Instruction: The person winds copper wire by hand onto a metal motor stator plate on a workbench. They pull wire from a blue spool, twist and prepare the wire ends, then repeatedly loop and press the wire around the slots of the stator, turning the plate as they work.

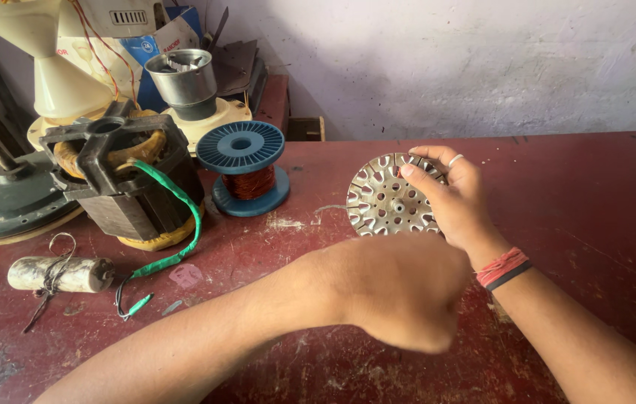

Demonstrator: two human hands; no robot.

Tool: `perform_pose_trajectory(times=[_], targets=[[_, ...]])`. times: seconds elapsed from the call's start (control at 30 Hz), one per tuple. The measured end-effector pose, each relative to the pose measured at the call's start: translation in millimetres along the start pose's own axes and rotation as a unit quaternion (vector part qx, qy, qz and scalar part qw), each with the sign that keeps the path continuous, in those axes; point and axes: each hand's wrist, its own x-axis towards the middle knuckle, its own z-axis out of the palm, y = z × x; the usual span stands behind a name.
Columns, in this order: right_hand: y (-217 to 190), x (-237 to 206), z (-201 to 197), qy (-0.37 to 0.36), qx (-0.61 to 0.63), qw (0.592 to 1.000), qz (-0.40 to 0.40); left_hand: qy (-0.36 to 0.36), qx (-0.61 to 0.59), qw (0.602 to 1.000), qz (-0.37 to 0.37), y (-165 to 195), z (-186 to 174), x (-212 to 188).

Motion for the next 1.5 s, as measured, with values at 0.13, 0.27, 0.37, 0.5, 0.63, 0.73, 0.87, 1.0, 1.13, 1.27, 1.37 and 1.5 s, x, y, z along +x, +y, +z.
perform_pose_trajectory(times=[0.13,0.27,0.37,0.5,0.63,0.73,0.87,1.0,1.13,1.27,1.37,1.5], targets=[[3,0,0,0.007,-0.041,0.999,-0.025,-0.009,-0.120,0.966,0.229,4,0,-4],[7,3,0,0.007,-0.067,0.998,-0.013,0.113,-0.022,0.993,0.000,-6,2,-1],[9,2,1,0.009,-0.134,0.989,-0.054,0.363,-0.005,0.931,-0.036,-33,-5,18],[7,-1,6,0.006,-0.145,0.987,-0.074,0.540,0.041,0.840,-0.040,-92,3,34],[-2,-7,6,0.042,-0.328,0.929,-0.166,0.531,-0.071,0.843,-0.047,-134,33,48],[-11,-9,4,0.028,-0.363,0.867,-0.339,0.526,-0.111,0.843,-0.020,-147,49,58],[-20,-11,3,0.002,-0.394,0.846,-0.360,0.543,-0.093,0.834,0.022,-151,56,59],[-26,-12,4,-0.016,-0.411,0.833,-0.369,0.526,-0.078,0.847,0.013,-148,56,54],[-30,-11,6,-0.018,-0.415,0.826,-0.381,0.523,-0.068,0.850,0.017,-143,55,51],[-36,-13,10,-0.016,-0.418,0.820,-0.391,0.536,-0.055,0.842,0.028,-142,56,50],[-43,-17,16,-0.012,-0.420,0.810,-0.408,0.558,-0.034,0.828,0.040,-143,57,52],[-53,-40,36,-0.030,-0.382,0.846,-0.371,0.535,-0.024,0.843,0.041,-147,56,54]])
